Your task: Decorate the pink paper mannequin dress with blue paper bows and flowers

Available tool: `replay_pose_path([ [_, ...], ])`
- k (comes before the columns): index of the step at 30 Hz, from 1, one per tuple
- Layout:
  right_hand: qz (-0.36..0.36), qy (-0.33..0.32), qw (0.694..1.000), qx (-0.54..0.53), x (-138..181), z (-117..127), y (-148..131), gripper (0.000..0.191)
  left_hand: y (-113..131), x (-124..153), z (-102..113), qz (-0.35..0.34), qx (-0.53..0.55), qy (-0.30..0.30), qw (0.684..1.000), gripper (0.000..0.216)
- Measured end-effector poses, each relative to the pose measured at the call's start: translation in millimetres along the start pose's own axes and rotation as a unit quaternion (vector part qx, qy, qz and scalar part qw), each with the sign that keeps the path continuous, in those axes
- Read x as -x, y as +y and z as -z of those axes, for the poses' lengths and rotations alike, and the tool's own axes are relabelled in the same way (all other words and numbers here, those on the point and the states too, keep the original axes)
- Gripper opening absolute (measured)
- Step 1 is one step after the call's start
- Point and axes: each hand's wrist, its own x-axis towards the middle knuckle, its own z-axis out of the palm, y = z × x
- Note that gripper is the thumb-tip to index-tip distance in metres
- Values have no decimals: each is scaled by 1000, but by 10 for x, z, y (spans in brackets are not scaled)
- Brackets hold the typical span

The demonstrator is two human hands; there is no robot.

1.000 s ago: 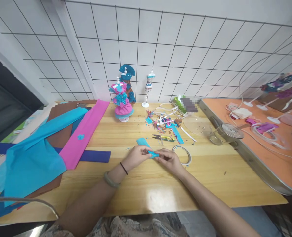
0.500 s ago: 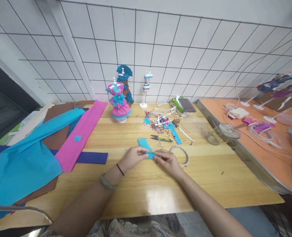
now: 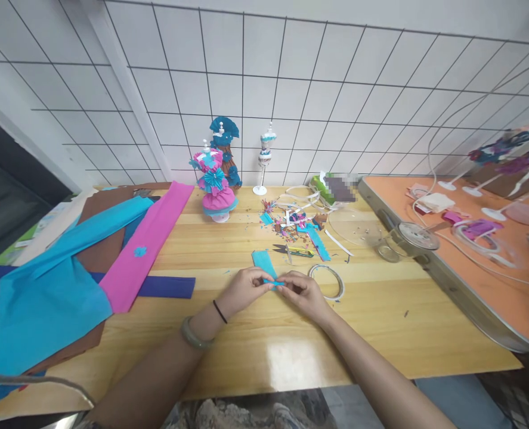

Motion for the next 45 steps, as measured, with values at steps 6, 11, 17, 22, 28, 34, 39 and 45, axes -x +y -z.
replay_pose_path([
  [6, 7, -11, 1000, 3, -17, 18, -41, 20, 21, 8, 20, -2, 6, -7, 1000, 15],
  [11, 9, -14, 1000, 2, -9, 14, -31, 20, 40, 2, 21, 1, 12, -12, 1000, 14],
  [17, 16, -17, 1000, 4, -10, -5, 11, 19, 34, 13, 3, -2, -21, -15, 1000, 15],
  [22, 21, -16, 1000, 6, -19, 0, 34, 19, 30, 17, 1, -9, -22, -16, 1000, 15],
  [28, 19, -13, 1000, 12, -16, -1, 37, 20, 2, 11, -16, 19, 11, -12, 1000, 20],
  [34, 9, -8, 1000, 22, -16, -5, 28, 22, 30, 13, 1, 12, 10, -6, 1000, 17],
  [39, -2, -8, 1000, 30, -14, 4, 14, 22, 22, 9, -9, 21, 13, -1, 1000, 18],
  [45, -9, -10, 999, 32, -12, -5, 26, 23, 1, 4, -26, 37, 11, 7, 999, 17],
])
